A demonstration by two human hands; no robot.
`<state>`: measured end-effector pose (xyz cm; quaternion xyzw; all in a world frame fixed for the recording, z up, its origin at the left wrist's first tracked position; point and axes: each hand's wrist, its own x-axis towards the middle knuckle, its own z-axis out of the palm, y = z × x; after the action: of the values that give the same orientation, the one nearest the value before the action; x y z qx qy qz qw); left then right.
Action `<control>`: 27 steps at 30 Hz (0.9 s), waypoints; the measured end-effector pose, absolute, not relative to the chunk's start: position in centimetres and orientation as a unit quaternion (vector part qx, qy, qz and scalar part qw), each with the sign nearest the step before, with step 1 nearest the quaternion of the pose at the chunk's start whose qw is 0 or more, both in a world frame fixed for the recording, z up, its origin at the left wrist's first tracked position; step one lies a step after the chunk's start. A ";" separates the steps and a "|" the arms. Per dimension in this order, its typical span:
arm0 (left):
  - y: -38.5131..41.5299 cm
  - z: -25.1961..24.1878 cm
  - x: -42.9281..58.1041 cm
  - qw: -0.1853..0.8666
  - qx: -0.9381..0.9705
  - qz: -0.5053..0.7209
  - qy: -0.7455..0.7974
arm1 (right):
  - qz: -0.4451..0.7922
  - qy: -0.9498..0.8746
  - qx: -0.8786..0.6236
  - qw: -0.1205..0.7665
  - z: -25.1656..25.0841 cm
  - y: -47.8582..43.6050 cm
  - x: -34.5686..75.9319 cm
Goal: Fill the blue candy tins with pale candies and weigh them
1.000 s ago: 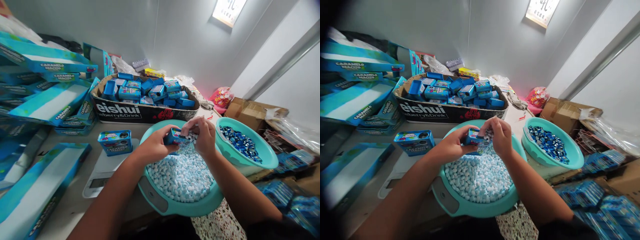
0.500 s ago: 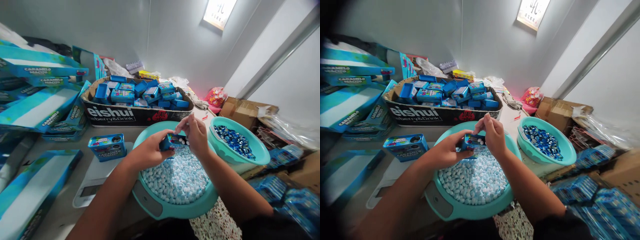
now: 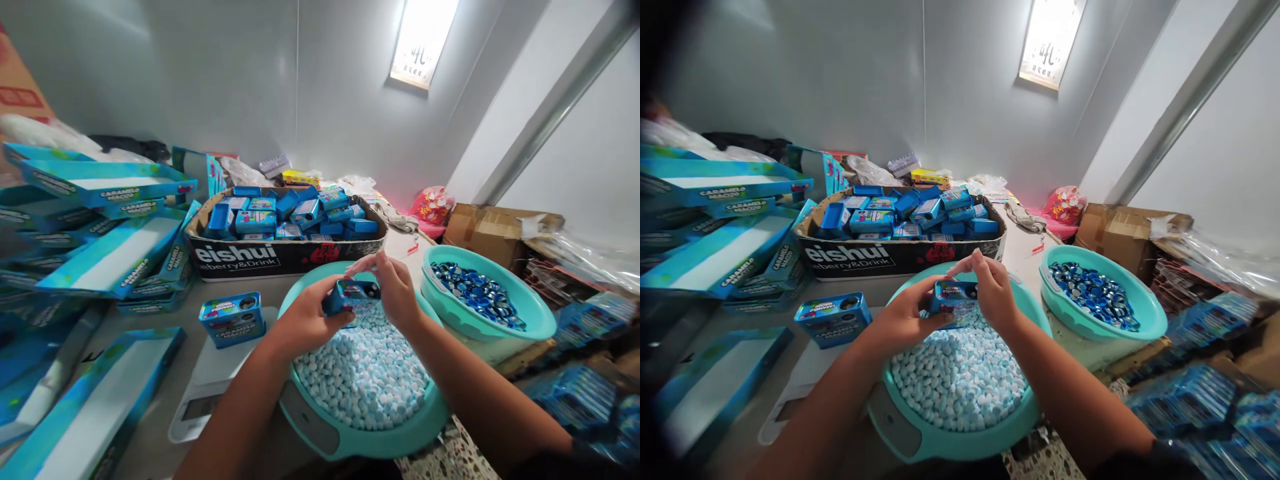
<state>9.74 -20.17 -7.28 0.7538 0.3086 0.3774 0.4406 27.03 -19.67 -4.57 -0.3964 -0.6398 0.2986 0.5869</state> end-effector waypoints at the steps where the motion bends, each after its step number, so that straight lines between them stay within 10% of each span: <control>1: -20.1 -7.3 9.8 0.452 0.744 0.385 0.306 | 0.313 -0.637 -0.396 0.583 -4.6 -19.7 27.0; 15: -19.7 -8.0 10.1 0.421 0.679 0.495 0.341 | 0.274 -0.664 -0.413 0.560 -5.1 -19.0 27.2; 24: -20.2 -7.4 9.5 0.315 0.764 0.487 0.282 | 0.588 -0.514 -0.429 0.454 -4.6 -18.7 28.4; 27: -20.2 -7.6 9.5 0.322 0.753 0.495 0.290 | 0.471 -0.600 -0.452 0.463 -4.0 -18.7 28.6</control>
<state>9.45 -20.22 -7.57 0.7527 0.2899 0.4954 0.3224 28.61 -18.73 -3.96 -0.4518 -0.6000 0.4706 0.4631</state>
